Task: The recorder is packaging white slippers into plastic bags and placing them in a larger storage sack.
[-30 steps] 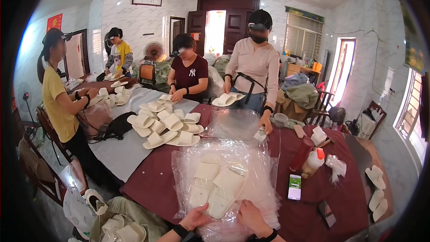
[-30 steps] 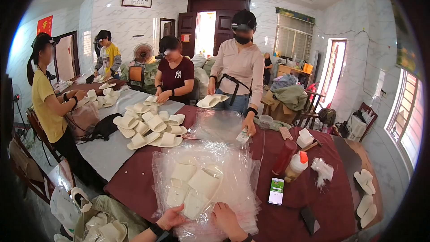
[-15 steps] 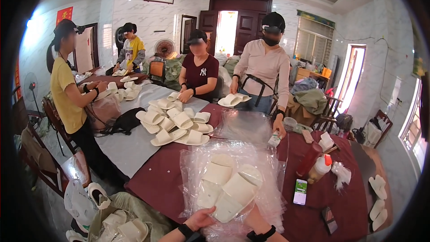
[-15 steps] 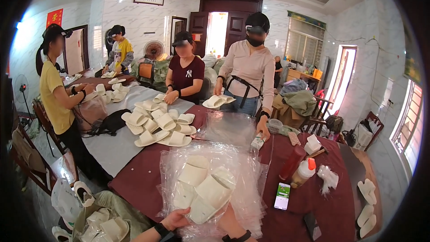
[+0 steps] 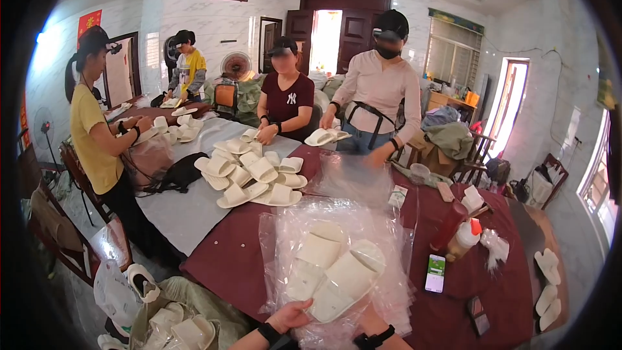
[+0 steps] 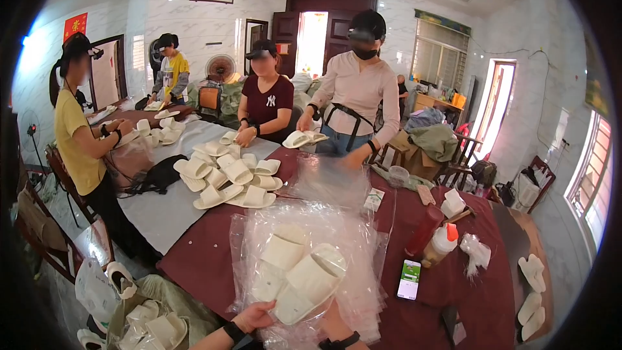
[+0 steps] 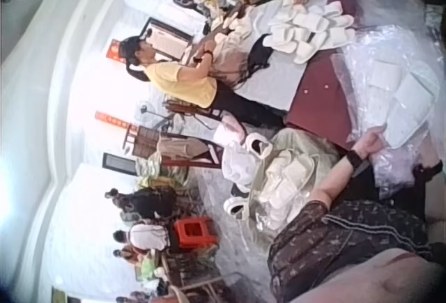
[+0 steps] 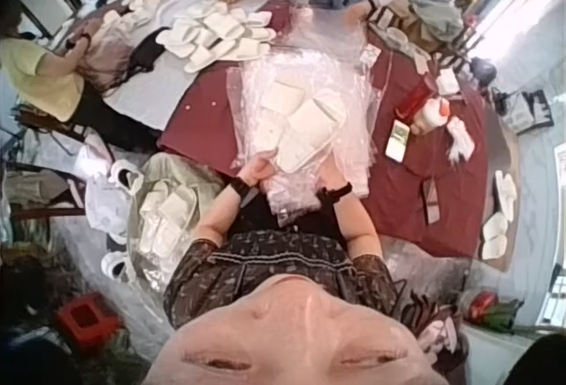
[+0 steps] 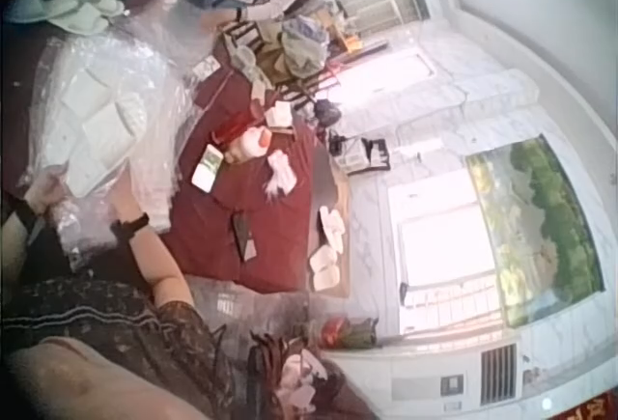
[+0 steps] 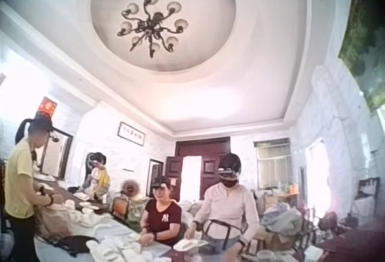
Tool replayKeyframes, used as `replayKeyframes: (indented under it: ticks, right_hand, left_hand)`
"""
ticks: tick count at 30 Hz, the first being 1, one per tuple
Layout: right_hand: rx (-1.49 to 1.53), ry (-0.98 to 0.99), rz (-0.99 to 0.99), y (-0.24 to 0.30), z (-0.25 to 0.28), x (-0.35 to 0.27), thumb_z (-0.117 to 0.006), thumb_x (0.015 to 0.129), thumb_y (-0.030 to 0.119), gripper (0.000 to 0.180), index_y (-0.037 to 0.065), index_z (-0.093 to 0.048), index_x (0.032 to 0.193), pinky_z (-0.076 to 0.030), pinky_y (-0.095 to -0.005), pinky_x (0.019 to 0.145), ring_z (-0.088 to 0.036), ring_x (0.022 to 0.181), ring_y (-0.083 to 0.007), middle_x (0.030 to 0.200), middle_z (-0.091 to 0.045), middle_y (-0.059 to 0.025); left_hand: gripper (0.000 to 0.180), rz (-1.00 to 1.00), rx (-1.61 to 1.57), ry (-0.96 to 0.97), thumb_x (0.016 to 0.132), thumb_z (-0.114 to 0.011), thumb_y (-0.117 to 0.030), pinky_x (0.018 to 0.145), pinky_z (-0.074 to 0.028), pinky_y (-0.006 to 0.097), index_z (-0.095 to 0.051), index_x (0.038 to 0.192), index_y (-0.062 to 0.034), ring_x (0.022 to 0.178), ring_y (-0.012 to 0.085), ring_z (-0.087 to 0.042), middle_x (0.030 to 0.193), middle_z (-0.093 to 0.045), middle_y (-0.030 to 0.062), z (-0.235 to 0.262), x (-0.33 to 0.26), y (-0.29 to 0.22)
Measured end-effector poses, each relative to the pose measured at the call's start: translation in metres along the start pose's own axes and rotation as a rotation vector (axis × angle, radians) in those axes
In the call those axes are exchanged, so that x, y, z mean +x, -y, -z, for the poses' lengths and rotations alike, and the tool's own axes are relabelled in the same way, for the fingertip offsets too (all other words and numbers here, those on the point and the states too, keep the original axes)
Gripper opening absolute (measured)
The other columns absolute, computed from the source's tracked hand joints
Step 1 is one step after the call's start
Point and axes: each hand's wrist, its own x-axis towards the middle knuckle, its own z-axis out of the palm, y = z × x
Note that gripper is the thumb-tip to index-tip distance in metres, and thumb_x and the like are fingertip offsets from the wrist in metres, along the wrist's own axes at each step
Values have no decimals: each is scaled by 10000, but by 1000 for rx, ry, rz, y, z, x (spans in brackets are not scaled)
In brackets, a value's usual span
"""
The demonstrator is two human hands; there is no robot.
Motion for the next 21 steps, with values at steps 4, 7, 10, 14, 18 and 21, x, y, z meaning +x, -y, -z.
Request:
replayKeyframes:
  ticks: [4,7,10,14,18,21]
  right_hand:
    - [32,6,17,-3,-1,1,-713,812,376,629,92,-533,1344,-395,-485,1056,-489,1291,-311,1373,-540,-119]
    - [56,8,36,-4,-1,1,-706,814,390,635,96,-531,1349,-383,-501,1062,-475,1303,-319,1385,-529,-122]
    - [81,10,55,-4,0,0,-699,816,404,641,100,-528,1355,-371,-517,1069,-461,1316,-327,1396,-518,-124]
    - [123,43,92,1,-2,-3,-690,819,422,650,105,-525,1362,-356,-538,1078,-442,1333,-337,1412,-503,-128]
    - [-639,120,73,52,19,-5,-638,829,517,698,126,-508,1392,-225,-560,1146,-342,1404,-359,1471,-439,-142]
    - [-613,90,67,62,25,-9,-662,819,488,687,138,-502,1388,-240,-548,1148,-364,1388,-371,1445,-465,-160]
  left_hand:
    - [524,-19,1,-19,987,-550,-202,1111,-347,440,-386,1431,23,1299,276,-481,1412,-510,121,-9,-9,-4]
    - [465,-38,96,-101,980,-575,-196,1043,-419,373,-461,1374,24,1225,229,-538,1336,-566,86,-58,-31,-15]
    - [408,-34,219,-245,975,-599,-197,958,-467,303,-532,1315,18,1151,178,-569,1277,-594,48,-91,-64,-19]
    - [371,-224,360,-336,931,-653,-144,825,-527,270,-588,1275,-19,1025,161,-625,1181,-632,27,-94,-122,-24]
    - [420,-307,285,-548,873,-662,-72,848,-543,357,-571,1280,-18,1030,221,-654,1202,-645,69,-69,-195,-35]
    - [494,-462,323,-655,825,-689,-63,858,-542,392,-555,1299,-17,1038,243,-654,1212,-652,82,-47,-261,-48]
